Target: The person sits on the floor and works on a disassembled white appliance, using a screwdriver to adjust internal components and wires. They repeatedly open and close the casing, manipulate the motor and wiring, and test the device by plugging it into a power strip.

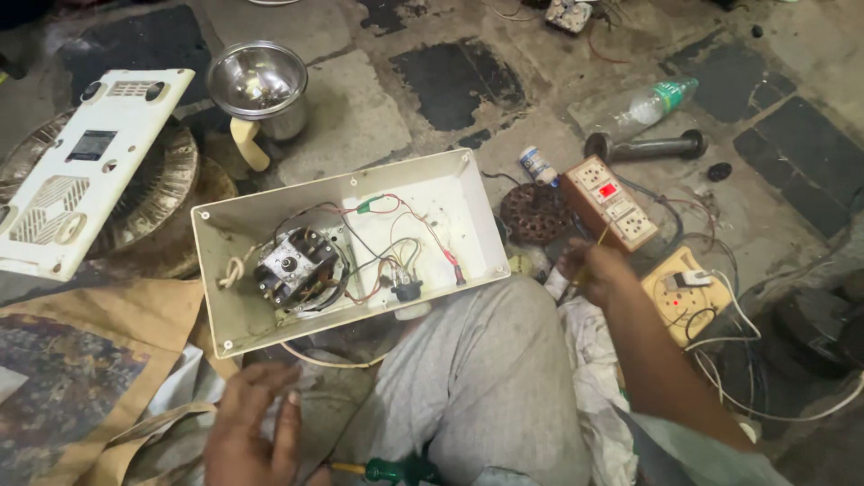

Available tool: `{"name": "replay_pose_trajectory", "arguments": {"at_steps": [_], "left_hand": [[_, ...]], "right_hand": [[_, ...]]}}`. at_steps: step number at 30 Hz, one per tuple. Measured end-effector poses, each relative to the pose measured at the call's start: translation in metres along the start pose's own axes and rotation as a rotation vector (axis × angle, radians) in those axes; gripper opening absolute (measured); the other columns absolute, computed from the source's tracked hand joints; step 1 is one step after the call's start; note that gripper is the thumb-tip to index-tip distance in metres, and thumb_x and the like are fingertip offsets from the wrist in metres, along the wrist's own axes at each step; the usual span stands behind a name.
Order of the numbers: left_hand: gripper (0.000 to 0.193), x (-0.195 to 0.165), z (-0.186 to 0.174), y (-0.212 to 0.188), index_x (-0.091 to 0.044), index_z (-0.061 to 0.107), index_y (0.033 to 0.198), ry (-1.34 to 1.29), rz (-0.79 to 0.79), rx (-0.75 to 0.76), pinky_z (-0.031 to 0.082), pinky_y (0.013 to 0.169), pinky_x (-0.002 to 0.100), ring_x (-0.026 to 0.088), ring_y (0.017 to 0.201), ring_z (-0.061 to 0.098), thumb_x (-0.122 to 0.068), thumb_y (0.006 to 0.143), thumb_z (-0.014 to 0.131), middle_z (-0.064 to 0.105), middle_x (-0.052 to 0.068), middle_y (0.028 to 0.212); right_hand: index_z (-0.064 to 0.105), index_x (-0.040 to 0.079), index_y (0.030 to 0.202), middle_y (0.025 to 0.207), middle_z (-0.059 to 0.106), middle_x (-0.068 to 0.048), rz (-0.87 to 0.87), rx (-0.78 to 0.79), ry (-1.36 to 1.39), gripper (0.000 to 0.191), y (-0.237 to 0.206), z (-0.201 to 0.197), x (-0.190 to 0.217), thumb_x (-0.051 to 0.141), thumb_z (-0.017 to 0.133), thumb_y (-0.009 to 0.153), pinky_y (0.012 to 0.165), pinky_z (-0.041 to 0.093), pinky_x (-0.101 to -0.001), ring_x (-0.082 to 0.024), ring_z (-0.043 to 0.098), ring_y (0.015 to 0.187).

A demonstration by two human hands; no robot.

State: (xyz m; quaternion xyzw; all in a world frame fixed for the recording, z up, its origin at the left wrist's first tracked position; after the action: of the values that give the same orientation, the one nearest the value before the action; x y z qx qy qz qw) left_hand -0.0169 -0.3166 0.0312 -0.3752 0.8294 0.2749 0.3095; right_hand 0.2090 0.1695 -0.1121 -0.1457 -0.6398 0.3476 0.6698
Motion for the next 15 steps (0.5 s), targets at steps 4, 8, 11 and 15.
{"name": "replay_pose_trajectory", "arguments": {"at_steps": [4, 8, 11, 15], "left_hand": [[0.027, 0.021, 0.016, -0.011, -0.017, 0.079, 0.108, 0.084, -0.042, 0.144, 0.057, 0.087, 0.037, 0.028, 0.108, 0.071, -0.014, 0.083, 0.069, 0.070, 0.011, 0.115], [0.023, 0.024, 0.025, -0.010, -0.018, 0.078, 0.108, -0.044, -0.067, 0.111, 0.059, 0.089, 0.036, 0.026, 0.107, 0.073, -0.017, 0.088, 0.068, 0.071, 0.010, 0.115], [0.023, 0.015, 0.030, -0.003, -0.016, 0.077, 0.107, -0.005, 0.003, 0.141, 0.056, 0.090, 0.037, 0.028, 0.110, 0.071, -0.015, 0.086, 0.068, 0.071, 0.011, 0.115], [0.024, 0.003, 0.034, 0.004, -0.015, 0.076, 0.108, -0.011, 0.019, 0.136, 0.057, 0.089, 0.036, 0.026, 0.108, 0.072, -0.014, 0.085, 0.068, 0.072, 0.009, 0.113]], "right_hand": [[0.058, 0.004, 0.118, 0.088, 0.064, -0.013, 0.052, -0.051, 0.085, 0.024, 0.019, 0.012, -0.019, -0.003, 0.050, 0.096, 0.077, 0.063, -0.0436, -0.025, 0.066, 0.073], [0.061, 0.001, 0.112, 0.093, 0.070, -0.017, -0.038, -0.109, -0.070, 0.020, 0.018, 0.011, -0.019, 0.005, 0.044, 0.102, 0.071, 0.063, -0.0400, -0.027, 0.071, 0.074], [0.060, -0.001, 0.109, 0.093, 0.070, -0.018, -0.108, -0.169, -0.258, 0.017, 0.008, 0.008, -0.012, 0.000, 0.046, 0.100, 0.068, 0.064, -0.0404, -0.029, 0.073, 0.076], [0.060, -0.004, 0.104, 0.085, 0.071, -0.018, -0.161, -0.179, -0.339, 0.012, 0.010, 0.005, 0.003, 0.002, 0.051, 0.099, 0.061, 0.062, -0.0406, -0.028, 0.072, 0.068]]}}
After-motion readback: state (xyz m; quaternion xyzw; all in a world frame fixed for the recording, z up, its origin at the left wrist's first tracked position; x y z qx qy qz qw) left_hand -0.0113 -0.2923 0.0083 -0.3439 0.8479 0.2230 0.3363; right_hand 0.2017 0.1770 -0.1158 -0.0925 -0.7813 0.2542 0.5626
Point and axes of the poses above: each hand's wrist, its own y-axis towards the middle knuckle, its own z-axis out of the palm, x = y × z, the point moved 4 cm from there along y, towards the middle knuckle
